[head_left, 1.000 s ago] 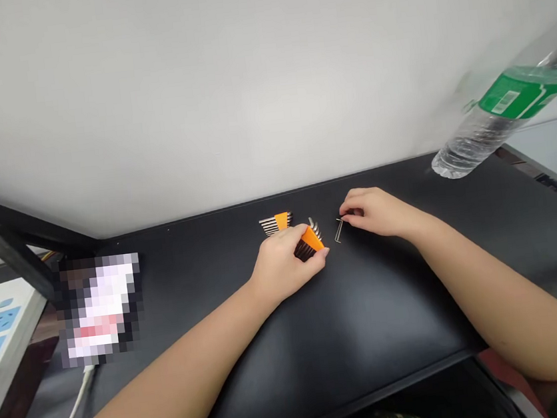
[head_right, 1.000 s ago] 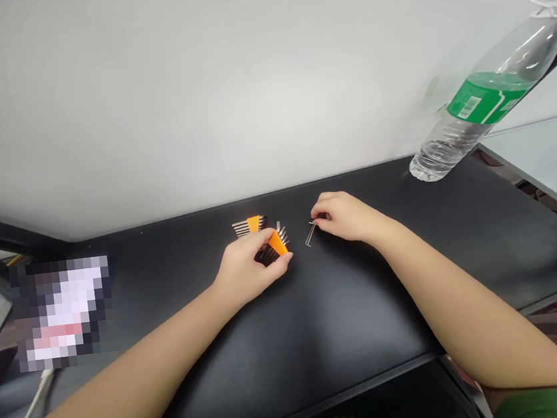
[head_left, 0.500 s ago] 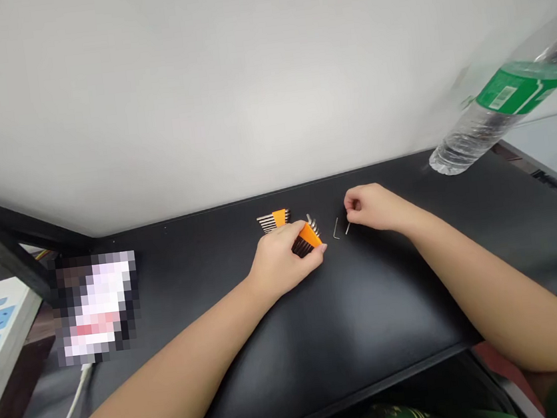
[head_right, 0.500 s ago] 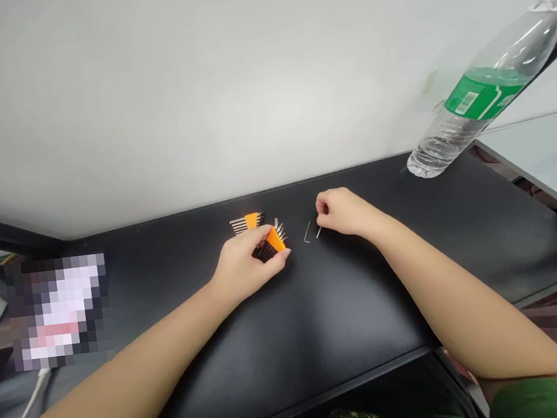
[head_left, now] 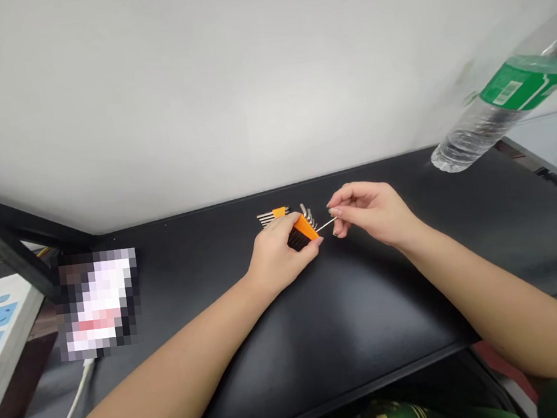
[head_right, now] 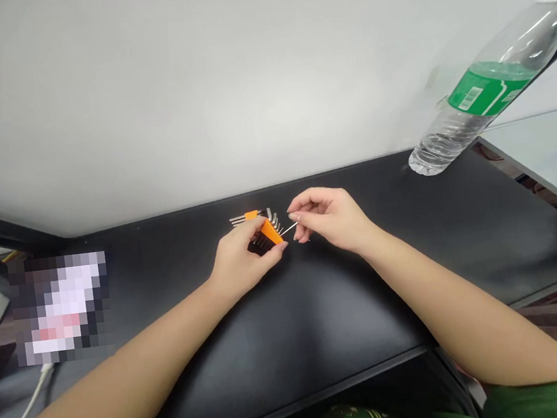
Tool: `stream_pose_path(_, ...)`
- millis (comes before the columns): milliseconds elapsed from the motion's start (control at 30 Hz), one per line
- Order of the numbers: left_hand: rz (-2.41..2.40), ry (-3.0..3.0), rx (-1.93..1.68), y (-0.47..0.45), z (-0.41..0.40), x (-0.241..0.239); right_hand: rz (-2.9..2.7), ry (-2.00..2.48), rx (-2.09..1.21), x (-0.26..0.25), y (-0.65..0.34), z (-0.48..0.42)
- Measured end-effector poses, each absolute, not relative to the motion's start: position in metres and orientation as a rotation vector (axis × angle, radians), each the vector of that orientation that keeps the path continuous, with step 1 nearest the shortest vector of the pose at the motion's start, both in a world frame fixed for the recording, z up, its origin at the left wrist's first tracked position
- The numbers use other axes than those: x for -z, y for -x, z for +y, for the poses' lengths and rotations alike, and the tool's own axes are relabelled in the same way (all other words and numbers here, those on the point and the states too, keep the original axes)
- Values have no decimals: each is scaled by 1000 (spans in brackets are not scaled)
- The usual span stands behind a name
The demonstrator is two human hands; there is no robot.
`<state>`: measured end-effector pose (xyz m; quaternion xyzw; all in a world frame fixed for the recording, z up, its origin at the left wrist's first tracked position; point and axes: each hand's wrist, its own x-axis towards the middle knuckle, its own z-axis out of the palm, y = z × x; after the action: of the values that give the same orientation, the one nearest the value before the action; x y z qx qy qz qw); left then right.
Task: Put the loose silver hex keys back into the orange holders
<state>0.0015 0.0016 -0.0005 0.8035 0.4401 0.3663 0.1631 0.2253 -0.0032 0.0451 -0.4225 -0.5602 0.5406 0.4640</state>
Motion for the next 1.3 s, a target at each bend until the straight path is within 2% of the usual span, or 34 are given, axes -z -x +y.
stream_pose_path(367,1249,-2315,-1103,-1,3,1,-1434,1078,-1169,-43,-222,-7)
stream_pose_path(800,1225,-2432,-1132,2,3,4,-1126,1045,-1538,-34,-206,-6)
stream_pose_path(1000,1231,-2386,-1188,2,0,0,-1202,1070,-1606,-27,-197,-5)
stream_pose_path(1167,1228,-2386,-1192,3,0,0,-1476,1128,-1455,-19,-204,3)
stream_pose_path(1233,1211,-2365,-1206,3,1,2,-1711,1217,-1221,-16,-219,10)
stream_pose_path(1300,1211,-2332,-1221,3,1,3,-2018,1267,-803,-16,-236,17)
